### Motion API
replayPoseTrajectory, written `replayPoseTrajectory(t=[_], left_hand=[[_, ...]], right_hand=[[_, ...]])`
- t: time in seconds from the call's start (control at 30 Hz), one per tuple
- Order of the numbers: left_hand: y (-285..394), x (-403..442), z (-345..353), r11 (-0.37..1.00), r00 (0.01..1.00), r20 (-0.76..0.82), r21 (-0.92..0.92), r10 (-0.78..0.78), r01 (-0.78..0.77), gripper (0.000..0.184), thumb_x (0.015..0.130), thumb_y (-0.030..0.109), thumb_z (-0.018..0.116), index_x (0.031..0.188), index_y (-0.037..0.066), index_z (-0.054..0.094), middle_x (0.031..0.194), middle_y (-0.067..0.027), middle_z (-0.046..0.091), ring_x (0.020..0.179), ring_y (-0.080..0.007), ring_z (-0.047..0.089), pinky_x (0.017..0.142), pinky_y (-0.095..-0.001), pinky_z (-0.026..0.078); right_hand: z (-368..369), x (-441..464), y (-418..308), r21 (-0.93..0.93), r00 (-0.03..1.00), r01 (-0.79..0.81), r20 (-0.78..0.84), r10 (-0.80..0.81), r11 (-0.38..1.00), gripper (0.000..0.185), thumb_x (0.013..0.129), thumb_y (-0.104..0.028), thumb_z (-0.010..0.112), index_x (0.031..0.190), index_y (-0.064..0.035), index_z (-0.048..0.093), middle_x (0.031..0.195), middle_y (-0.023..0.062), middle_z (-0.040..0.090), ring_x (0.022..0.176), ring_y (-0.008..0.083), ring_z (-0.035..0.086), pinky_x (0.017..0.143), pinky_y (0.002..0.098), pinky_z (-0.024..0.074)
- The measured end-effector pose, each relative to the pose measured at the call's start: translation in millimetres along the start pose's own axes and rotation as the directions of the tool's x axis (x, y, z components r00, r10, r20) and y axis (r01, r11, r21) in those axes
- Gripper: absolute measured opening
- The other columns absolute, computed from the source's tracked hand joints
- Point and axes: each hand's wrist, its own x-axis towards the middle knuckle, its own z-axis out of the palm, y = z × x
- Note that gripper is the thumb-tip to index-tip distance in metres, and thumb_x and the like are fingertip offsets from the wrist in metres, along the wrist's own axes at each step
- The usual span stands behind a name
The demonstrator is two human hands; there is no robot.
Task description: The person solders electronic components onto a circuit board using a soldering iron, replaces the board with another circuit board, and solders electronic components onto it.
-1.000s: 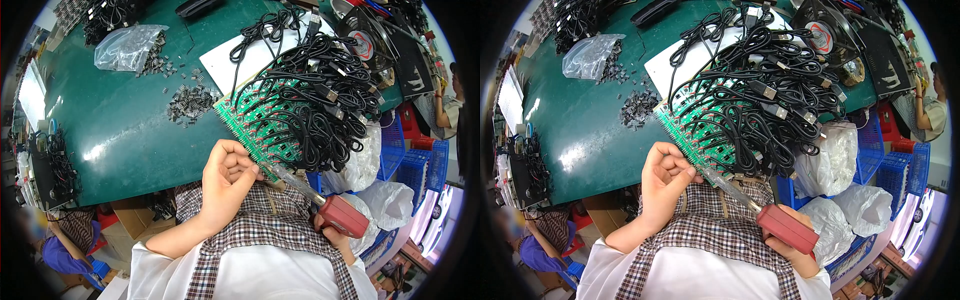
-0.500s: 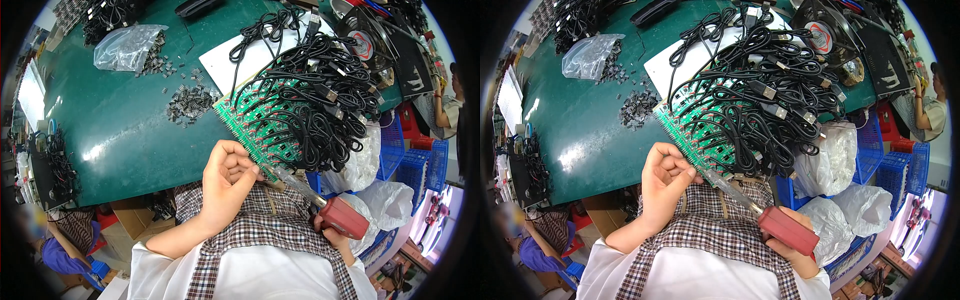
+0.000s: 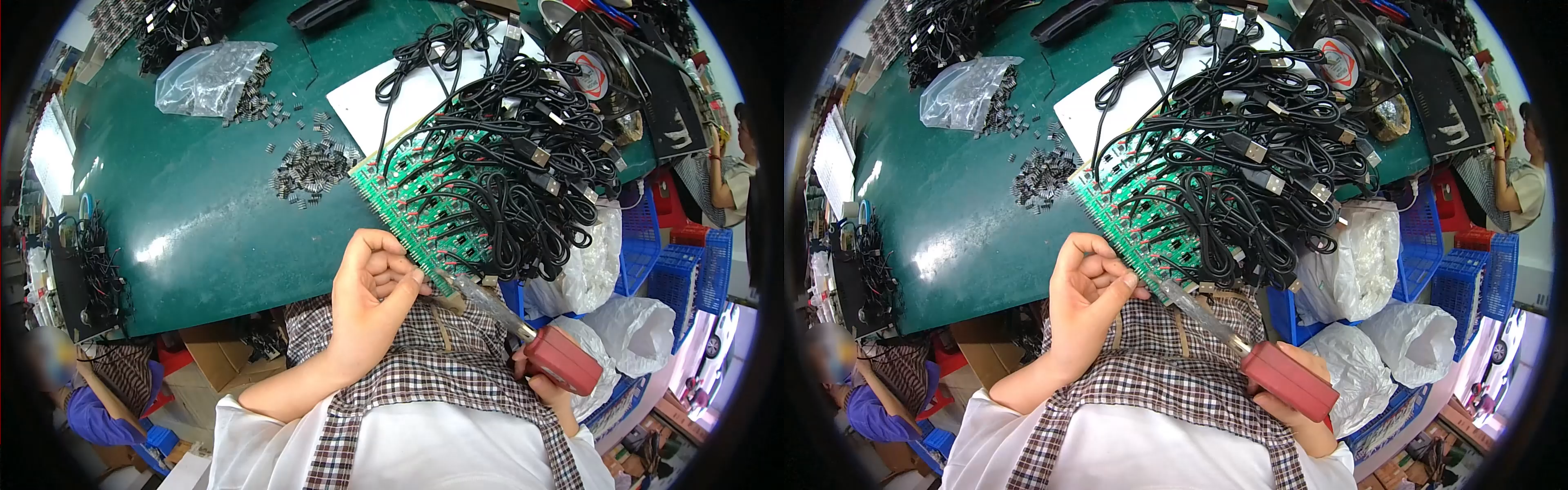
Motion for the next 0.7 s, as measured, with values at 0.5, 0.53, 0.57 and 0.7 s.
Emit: replayPoseTrajectory(t=[0.5,0.53,0.57,0.7], left_hand=[[36,35,-68,0.260,0.826,-0.045,0.958,0.562,-0.125,0.020,0.069,-0.001,0.065,0.086,0.000,0.057,0.070,-0.0067,0.049,0.050,-0.0144,0.041,0.052,-0.0258,0.038],[38,36,-69,0.263,0.827,-0.044,0.956,0.560,-0.127,0.020,0.069,-0.001,0.065,0.086,0.000,0.057,0.070,-0.0067,0.049,0.050,-0.0144,0.041,0.052,-0.0258,0.038],[41,38,-70,0.229,0.845,-0.001,0.963,0.535,-0.144,0.017,0.070,-0.001,0.064,0.085,0.000,0.056,0.070,-0.0076,0.049,0.051,-0.0157,0.043,0.053,-0.0268,0.039],[51,41,-71,0.067,0.884,0.144,0.979,0.445,-0.194,0.011,0.072,0.000,0.060,0.082,-0.001,0.055,0.071,-0.0125,0.052,0.057,-0.0239,0.051,0.056,-0.0329,0.042]], right_hand=[[18,20,-29,0.258,0.992,-0.113,-0.017,0.121,0.959,0.060,0.066,-0.040,0.075,0.093,0.0090,0.053,0.066,0.0063,0.060,0.052,0.0126,0.056,0.050,0.0213,0.0418],[19,21,-32,0.297,0.991,-0.116,-0.026,0.129,0.948,0.060,0.065,-0.040,0.075,0.093,0.0091,0.053,0.066,0.0066,0.060,0.052,0.0126,0.056,0.050,0.0214,0.0418],[18,20,-31,0.294,0.991,-0.115,-0.028,0.129,0.949,0.060,0.065,-0.040,0.075,0.093,0.0091,0.053,0.066,0.0066,0.060,0.052,0.0126,0.056,0.050,0.0214,0.0418],[17,18,-29,0.344,0.989,-0.136,-0.012,0.149,0.929,0.062,0.063,-0.040,0.076,0.092,0.0095,0.053,0.068,0.0076,0.060,0.053,0.0132,0.056,0.050,0.0221,0.0424]])
